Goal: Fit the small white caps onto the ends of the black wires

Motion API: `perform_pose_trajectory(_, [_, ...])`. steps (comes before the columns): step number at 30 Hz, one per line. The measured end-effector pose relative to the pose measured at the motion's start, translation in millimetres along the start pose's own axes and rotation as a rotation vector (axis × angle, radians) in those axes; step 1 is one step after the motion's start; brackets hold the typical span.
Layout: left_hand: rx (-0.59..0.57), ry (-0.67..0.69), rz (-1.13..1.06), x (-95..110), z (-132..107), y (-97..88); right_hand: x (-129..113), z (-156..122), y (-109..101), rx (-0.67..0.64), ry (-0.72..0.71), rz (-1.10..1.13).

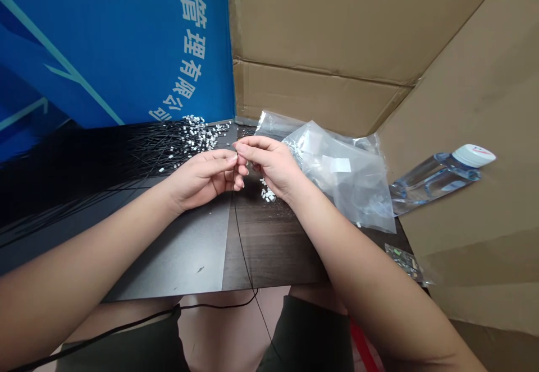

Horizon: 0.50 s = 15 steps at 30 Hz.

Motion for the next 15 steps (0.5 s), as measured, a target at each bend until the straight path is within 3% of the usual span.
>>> perform_pose_trajectory(4, [-0.08,-0.065,-0.114,-1,-1,3.2,2,2,2,-0.105,-0.009,0.084])
perform_pose_trajectory(7, [-0.099,-0.077,-0.146,1,-3,6.5,2,3,2,-0.113,0.006,0.101])
perform_pose_trajectory(15, [0.145,0.066,0.065,6,-1,-2.8,-3,5,-10,0.164,0.027,0.033])
Point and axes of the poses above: each hand's wrist, its own z-axis towards the middle knuckle, its own y-axis out of the palm, x = y × z, the point moved 5 cm from there along z, towards the middle knuckle, and after that the axes turned 1 degree about y, right-handed, at the moved point
